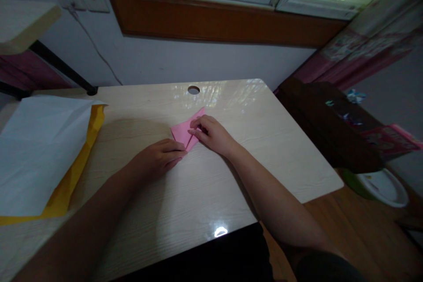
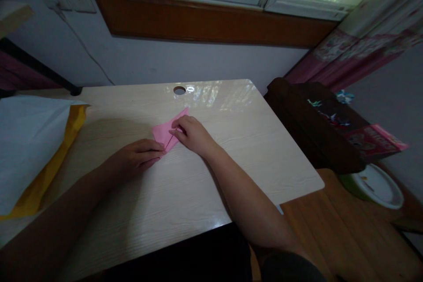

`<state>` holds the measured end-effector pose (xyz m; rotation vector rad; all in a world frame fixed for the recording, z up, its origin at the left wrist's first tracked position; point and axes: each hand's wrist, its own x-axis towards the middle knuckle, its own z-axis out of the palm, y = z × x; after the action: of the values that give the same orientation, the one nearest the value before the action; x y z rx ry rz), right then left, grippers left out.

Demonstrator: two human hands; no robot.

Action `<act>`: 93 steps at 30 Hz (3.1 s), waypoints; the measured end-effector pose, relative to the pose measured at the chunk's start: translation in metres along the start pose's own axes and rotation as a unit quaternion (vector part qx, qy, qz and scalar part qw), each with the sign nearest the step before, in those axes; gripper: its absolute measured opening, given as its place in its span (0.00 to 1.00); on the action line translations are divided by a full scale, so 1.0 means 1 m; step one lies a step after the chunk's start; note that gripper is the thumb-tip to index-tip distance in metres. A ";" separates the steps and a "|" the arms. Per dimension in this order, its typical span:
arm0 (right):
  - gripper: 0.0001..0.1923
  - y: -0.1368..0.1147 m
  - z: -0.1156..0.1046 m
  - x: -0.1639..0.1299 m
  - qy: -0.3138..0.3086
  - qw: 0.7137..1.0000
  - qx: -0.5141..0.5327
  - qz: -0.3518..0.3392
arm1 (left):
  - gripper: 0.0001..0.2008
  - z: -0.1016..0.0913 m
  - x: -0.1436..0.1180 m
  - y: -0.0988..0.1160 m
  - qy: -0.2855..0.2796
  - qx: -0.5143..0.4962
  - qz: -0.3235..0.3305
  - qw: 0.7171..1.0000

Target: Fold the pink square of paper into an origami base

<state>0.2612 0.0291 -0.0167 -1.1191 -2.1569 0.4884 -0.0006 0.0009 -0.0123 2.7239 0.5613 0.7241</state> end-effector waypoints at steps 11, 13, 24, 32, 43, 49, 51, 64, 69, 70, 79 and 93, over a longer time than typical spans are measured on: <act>0.03 -0.010 -0.013 -0.002 -0.043 0.990 0.055 -0.119 | 0.10 -0.002 0.002 0.000 0.008 -0.029 -0.025 0.999; 0.03 -0.009 -0.013 -0.002 -0.048 0.989 0.067 -0.120 | 0.10 -0.002 0.002 0.000 0.011 -0.021 -0.027 0.999; 0.03 -0.007 -0.018 -0.002 -0.122 0.981 0.079 -0.126 | 0.07 -0.002 -0.003 -0.005 0.017 0.019 -0.050 0.998; 0.03 -0.003 -0.017 -0.001 -0.115 0.985 0.069 -0.112 | 0.07 -0.003 -0.002 -0.004 0.018 0.042 -0.057 0.997; 0.02 0.003 -0.017 -0.003 -0.094 0.991 0.044 -0.087 | 0.08 -0.004 0.000 0.000 0.001 0.092 -0.129 0.987; 0.05 0.004 -0.017 -0.004 -0.065 0.993 0.028 -0.091 | 0.07 -0.004 0.000 0.000 0.003 0.084 -0.152 0.985; 0.07 0.007 -0.019 -0.004 -0.057 0.994 0.008 -0.093 | 0.07 -0.005 0.000 -0.002 0.010 0.083 -0.159 0.984; 0.10 0.020 -0.030 -0.006 -0.075 0.995 -0.002 -0.072 | 0.07 -0.004 -0.001 -0.006 0.029 0.100 -0.164 0.981; 0.14 0.019 -0.032 -0.006 -0.087 0.994 0.017 -0.068 | 0.07 -0.004 -0.002 -0.007 0.034 0.090 -0.172 0.980; 0.14 0.019 -0.032 -0.007 -0.090 0.993 0.019 -0.067 | 0.07 -0.004 -0.002 -0.008 0.035 0.088 -0.175 0.980; 0.13 0.019 -0.034 -0.006 -0.094 0.991 0.046 -0.078 | 0.06 -0.003 -0.002 -0.008 0.044 0.078 -0.181 0.979; 0.17 0.008 -0.031 -0.006 -0.105 0.983 0.145 -0.039 | 0.07 -0.003 -0.003 -0.010 0.039 0.084 -0.185 0.978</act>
<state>0.2896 0.0299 -0.0010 -0.8503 -2.2079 0.8873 -0.0078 0.0088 -0.0148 2.6308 1.1568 0.7147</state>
